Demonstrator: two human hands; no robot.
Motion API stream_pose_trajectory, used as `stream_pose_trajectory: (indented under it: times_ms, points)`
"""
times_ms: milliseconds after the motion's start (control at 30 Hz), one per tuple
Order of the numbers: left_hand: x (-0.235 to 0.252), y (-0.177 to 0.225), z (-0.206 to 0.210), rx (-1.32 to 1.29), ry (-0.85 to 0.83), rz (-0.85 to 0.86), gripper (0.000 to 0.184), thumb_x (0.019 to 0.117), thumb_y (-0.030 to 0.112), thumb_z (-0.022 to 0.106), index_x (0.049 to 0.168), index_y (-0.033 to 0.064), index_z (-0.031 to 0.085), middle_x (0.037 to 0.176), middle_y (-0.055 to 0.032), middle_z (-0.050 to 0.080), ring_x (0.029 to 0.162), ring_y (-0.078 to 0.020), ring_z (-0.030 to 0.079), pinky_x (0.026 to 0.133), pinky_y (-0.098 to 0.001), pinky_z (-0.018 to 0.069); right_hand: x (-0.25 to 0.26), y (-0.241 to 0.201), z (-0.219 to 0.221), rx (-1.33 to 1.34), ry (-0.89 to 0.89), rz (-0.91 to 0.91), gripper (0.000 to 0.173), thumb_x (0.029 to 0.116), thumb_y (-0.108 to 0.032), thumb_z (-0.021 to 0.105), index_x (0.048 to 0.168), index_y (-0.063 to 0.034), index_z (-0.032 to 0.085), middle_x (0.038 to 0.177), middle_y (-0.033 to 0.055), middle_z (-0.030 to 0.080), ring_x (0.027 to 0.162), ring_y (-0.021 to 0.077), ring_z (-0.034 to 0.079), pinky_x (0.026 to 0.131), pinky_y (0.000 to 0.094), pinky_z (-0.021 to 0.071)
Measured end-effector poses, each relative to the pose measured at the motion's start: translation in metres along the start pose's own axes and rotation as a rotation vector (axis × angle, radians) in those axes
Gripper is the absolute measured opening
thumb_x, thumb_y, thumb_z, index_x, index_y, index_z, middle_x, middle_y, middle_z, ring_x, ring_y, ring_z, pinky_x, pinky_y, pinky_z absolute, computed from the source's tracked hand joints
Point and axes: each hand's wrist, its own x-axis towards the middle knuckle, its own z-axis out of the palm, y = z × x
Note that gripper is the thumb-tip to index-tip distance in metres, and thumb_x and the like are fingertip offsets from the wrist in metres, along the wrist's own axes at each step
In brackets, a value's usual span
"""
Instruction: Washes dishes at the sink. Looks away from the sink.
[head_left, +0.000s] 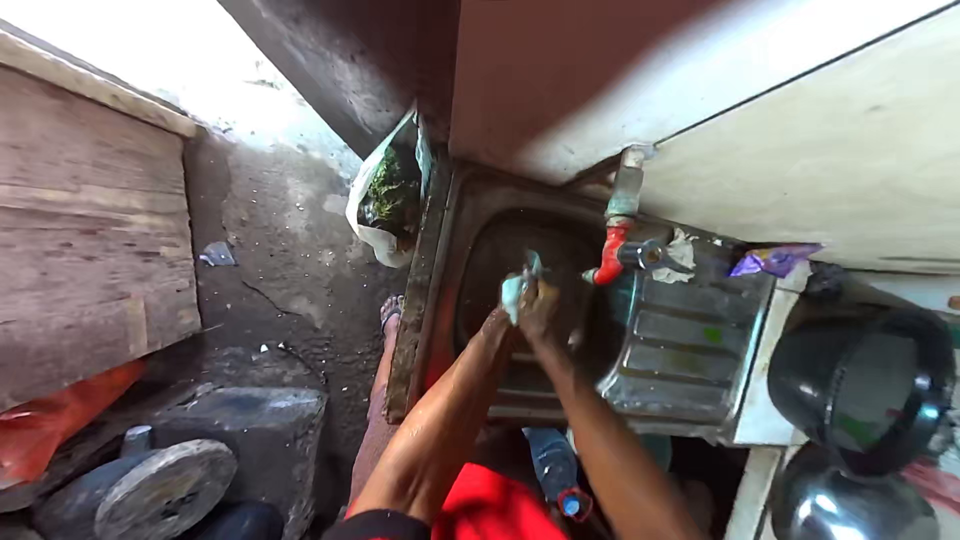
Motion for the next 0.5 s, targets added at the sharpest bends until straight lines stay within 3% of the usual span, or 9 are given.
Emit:
stream_pose_trajectory:
  times_ms: [33, 100, 167, 233, 300, 400, 500]
  points:
    - [-0.005, -0.026, 0.008, -0.292, -0.059, -0.036, 0.031, 0.1116, 0.019, 0.035, 0.118, 0.002, 0.06, 0.094, -0.0073, 0.061, 0.08, -0.0108, 0.059, 0.071, -0.0254, 0.0513, 0.012, 0.011, -0.006, 0.028, -0.103, 0.051, 0.048, 0.11, -0.037, 0.043, 0.111, 0.002, 0.07, 0.101, 0.0248, 0.072, 0.095, 0.0408, 0.071, 0.084, 0.0613, 0.0552]
    - [-0.005, -0.043, 0.019, -0.689, -0.097, -0.159, 0.034, 0.1112, 0.031, 0.035, 0.108, 0.0073, 0.058, 0.072, -0.0039, 0.058, 0.058, -0.0137, 0.056, 0.053, -0.0316, 0.0511, 0.05, 0.039, -0.01, 0.092, -0.149, 0.014, 0.047, 0.11, -0.039, 0.045, 0.134, -0.0022, 0.063, 0.129, 0.0247, 0.065, 0.121, 0.0404, 0.063, 0.103, 0.062, 0.0474]
    - [-0.017, -0.051, 0.008, -0.639, -0.042, -0.14, 0.026, 0.1106, 0.022, 0.039, 0.121, 0.0037, 0.055, 0.076, -0.0076, 0.06, 0.06, -0.017, 0.06, 0.056, -0.0346, 0.0557, 0.073, 0.077, 0.003, 0.151, -0.054, -0.123, 0.046, 0.1029, -0.034, 0.06, 0.139, -0.0065, 0.061, 0.138, 0.0209, 0.062, 0.129, 0.0368, 0.058, 0.109, 0.0598, 0.0448]
    - [-0.03, -0.063, -0.015, -0.485, 0.061, -0.04, 0.025, 0.1049, 0.01, 0.052, 0.127, -0.0001, 0.055, 0.092, -0.013, 0.067, 0.075, -0.0208, 0.067, 0.068, -0.039, 0.0601, 0.07, 0.09, -0.01, 0.234, 0.124, -0.236, 0.044, 0.0963, -0.026, 0.071, 0.133, -0.0019, 0.063, 0.132, 0.0234, 0.064, 0.124, 0.038, 0.062, 0.106, 0.0599, 0.048]
    - [-0.037, -0.067, -0.046, -0.327, 0.156, 0.095, 0.033, 0.0973, 0.005, 0.063, 0.128, -0.0018, 0.056, 0.104, -0.0168, 0.068, 0.087, -0.024, 0.069, 0.076, -0.0423, 0.0615, 0.072, 0.086, -0.043, 0.314, 0.346, -0.277, 0.03, 0.0921, -0.013, 0.071, 0.117, 0.0033, 0.071, 0.118, 0.0242, 0.07, 0.113, 0.0366, 0.068, 0.101, 0.0553, 0.0521]
    - [-0.043, -0.06, -0.087, -0.248, 0.245, 0.254, 0.035, 0.0928, 0.001, 0.068, 0.126, -0.0054, 0.057, 0.103, -0.0182, 0.068, 0.088, -0.0258, 0.07, 0.077, -0.0447, 0.0626, 0.08, 0.114, -0.082, 0.528, 0.484, -0.132, 0.026, 0.1013, -0.021, 0.063, 0.106, 0.0009, 0.076, 0.102, 0.0155, 0.075, 0.097, 0.022, 0.072, 0.094, 0.0431, 0.0569]
    - [-0.059, -0.035, -0.108, -0.189, 0.26, 0.249, 0.034, 0.0938, 0.001, 0.068, 0.125, -0.0068, 0.057, 0.099, -0.0163, 0.07, 0.086, -0.0228, 0.071, 0.079, -0.0409, 0.0624, 0.084, 0.13, -0.105, 0.898, 0.458, 0.082, 0.026, 0.1004, -0.028, 0.066, 0.099, -0.0025, 0.073, 0.086, 0.0057, 0.07, 0.075, 0.0104, 0.065, 0.073, 0.0327, 0.0574]
